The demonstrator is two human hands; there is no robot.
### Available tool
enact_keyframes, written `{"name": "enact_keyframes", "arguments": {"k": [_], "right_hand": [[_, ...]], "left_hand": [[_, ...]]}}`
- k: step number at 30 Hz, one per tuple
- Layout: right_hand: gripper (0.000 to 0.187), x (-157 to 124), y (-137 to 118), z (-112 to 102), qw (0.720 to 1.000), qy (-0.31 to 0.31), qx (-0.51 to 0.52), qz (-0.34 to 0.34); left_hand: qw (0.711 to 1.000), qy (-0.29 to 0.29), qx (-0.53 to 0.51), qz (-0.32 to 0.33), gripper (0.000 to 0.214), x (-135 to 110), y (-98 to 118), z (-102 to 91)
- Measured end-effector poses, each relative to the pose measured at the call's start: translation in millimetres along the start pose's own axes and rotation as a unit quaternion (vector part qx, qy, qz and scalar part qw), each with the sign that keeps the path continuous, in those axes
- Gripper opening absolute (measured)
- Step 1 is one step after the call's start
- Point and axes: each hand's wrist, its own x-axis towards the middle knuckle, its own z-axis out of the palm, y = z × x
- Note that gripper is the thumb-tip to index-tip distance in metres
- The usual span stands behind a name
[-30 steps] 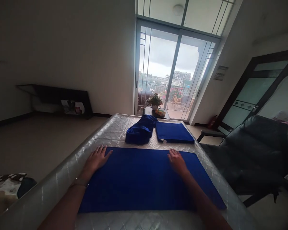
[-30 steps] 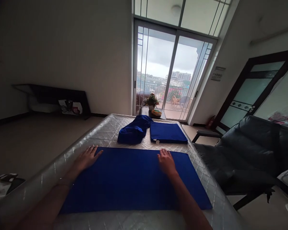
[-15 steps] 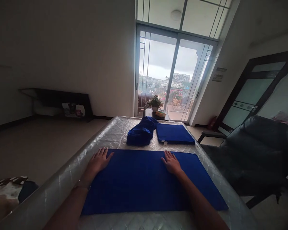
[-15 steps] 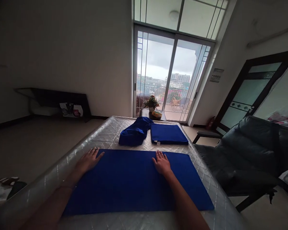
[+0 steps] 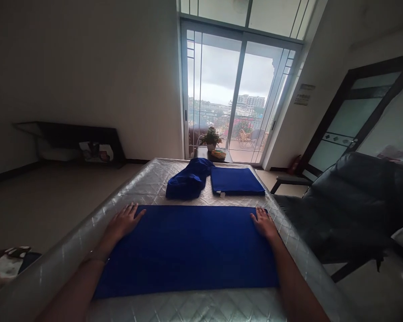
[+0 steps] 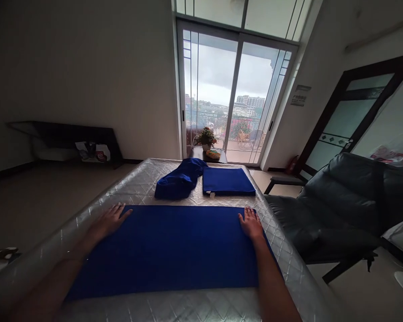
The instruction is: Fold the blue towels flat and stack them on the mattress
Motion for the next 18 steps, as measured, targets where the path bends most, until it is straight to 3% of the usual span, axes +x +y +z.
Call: {"name": "enact_keyframes", "arguments": {"k": [3,7,9,13,16,18], "right_hand": [[0.07,0.2,-2.0,2.0,1.0,0.004,0.008,0.007],[0.071,1.3,-1.7,4.4,1.0,0.008,0.023,0.01],[0.07,1.7,-1.5,4.8,0.999,0.01,0.03,0.008],[0.07,0.8,-1.9,4.0,0.999,0.016,0.033,0.006],[0.07,-1.4,-2.7,2.2,0.999,0.022,0.029,0.003],[0.069,-3.0,-3.2,1.0,0.999,0.022,0.03,0.0]], "left_hand": [[0.999,-0.007,0.044,-0.03,0.072,-4.6,6.1,-8.5],[0.994,0.077,0.073,-0.004,0.068,-13.0,35.3,-18.6],[0.993,0.088,0.056,0.057,0.066,-18.6,67.2,-20.1],[0.978,0.013,-0.006,0.207,0.071,-31.3,153.2,-8.8],[0.965,-0.041,-0.039,0.255,0.079,-36.6,206.0,8.8],[0.962,-0.055,-0.047,0.263,0.081,-36.7,224.0,18.7]]}}
